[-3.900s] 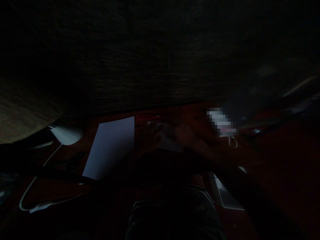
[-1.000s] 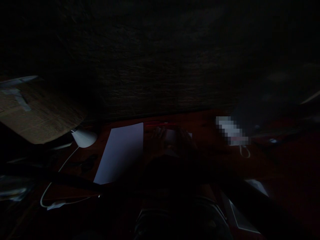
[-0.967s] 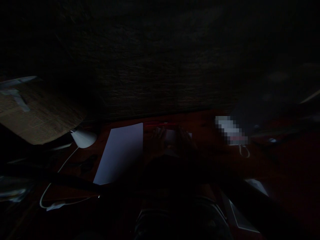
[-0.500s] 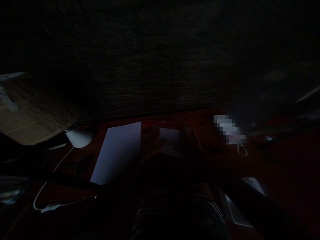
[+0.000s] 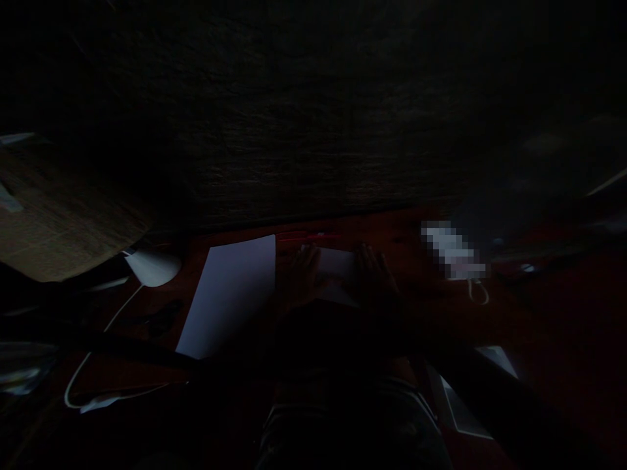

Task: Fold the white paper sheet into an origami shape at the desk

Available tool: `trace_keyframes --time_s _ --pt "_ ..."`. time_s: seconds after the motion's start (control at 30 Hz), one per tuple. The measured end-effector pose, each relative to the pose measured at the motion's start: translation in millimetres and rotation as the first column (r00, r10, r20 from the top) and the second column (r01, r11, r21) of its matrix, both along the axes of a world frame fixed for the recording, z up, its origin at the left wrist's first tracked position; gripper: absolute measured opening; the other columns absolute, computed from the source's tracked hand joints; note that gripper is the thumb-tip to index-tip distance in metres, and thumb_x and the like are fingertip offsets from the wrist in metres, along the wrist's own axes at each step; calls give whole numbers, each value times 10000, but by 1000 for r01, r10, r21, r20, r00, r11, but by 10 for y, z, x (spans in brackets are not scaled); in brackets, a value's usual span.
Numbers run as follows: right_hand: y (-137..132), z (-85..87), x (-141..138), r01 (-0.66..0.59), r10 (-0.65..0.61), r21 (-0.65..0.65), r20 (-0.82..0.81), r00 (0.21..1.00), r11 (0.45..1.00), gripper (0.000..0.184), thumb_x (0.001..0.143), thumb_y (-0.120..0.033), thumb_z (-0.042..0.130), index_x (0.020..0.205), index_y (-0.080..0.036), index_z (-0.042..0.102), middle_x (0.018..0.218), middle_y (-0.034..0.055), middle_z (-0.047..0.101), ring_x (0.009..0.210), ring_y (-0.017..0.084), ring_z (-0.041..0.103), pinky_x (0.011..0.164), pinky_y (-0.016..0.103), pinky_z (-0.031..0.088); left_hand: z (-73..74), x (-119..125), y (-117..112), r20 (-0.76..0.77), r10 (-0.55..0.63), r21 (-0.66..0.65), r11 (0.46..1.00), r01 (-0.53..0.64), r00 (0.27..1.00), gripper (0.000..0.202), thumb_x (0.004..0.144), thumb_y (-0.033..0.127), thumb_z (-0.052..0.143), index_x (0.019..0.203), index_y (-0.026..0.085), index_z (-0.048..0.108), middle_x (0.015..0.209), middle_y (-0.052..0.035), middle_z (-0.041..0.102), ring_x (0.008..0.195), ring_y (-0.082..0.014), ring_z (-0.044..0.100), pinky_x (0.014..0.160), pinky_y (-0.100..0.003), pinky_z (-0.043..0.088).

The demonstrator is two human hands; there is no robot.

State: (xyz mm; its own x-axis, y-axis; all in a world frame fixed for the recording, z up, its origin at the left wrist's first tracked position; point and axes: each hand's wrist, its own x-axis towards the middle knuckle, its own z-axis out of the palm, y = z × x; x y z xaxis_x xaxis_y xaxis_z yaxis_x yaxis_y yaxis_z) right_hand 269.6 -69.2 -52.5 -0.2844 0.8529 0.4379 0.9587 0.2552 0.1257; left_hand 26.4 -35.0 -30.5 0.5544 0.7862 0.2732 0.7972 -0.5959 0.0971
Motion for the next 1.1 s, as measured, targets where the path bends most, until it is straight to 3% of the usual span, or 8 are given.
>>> trace_keyframes --time_s 0.33,0.47,0.6,0.73,0.83,0.93,1.0,1.1 --pt "-52 70 -6 -7 7 1 7 1000 1000 846 1034 -581 413 1579 65 375 1636 342 386 1555 431 320 1247 623 188 27 45 -18 -32 68 -19 997 -68 997 920 1005 731 397 1650 90 260 1745 -245 176 1634 -388 146 1299 -584 225" --pt "95 464 -83 26 -27 -147 -7 1000 989 728 1028 -561 450 1505 -13 502 1576 304 496 1491 434 397 1213 638 234 87 35 -31 -40 41 -20 999 -42 998 852 1038 686 347 1636 81 292 1731 -254 220 1636 -375 146 1296 -582 233" --pt "490 968 -309 20 -50 -285 -97 994 958 539 1042 -392 433 1431 -39 554 1457 274 593 1323 376 541 1118 517 390 84 25 -33 -56 31 -17 999 -32 998 827 1051 661 335 1627 69 305 1724 -265 232 1631 -386 161 1291 -590 238" --pt "875 1102 -607 -39 4 -372 -94 996 928 504 1040 -363 441 1433 -73 564 1522 252 533 1355 368 510 1070 470 440 97 28 -59 -56 8 -1 1000 -8 998 808 1048 648 368 1631 93 299 1721 -247 268 1631 -383 173 1300 -594 209" --pt "1019 1039 -743 -52 30 -405 -60 998 913 462 1048 -277 404 1419 -61 576 1518 263 533 1391 369 492 1080 467 441 204 19 -57 43 35 -9 999 -34 998 749 1059 602 383 1632 129 286 1705 -217 327 1609 -347 269 1284 -550 277" --pt "1009 1062 -724 -41 19 -383 -63 998 923 440 1049 -164 322 1377 -19 578 1437 287 596 1323 340 564 1049 431 460 390 -33 -9 219 150 19 987 -158 964 671 1040 517 467 1560 103 374 1588 -241 467 1505 -353 433 1228 -534 377" --pt "920 1162 -629 -5 -26 -382 -75 997 924 423 1058 -162 301 1362 -28 562 1340 283 661 1246 324 627 969 401 495 523 -88 24 325 201 82 967 -240 924 596 1009 421 522 1508 111 421 1540 -237 497 1475 -358 452 1223 -546 382" --pt "702 1378 -437 15 -49 -410 -73 996 912 412 1066 -263 384 1414 -73 497 1202 238 742 1051 304 721 819 362 517 695 -154 23 364 195 150 953 -264 911 639 978 343 547 1557 161 347 1589 -213 448 1522 -360 390 1248 -581 339"
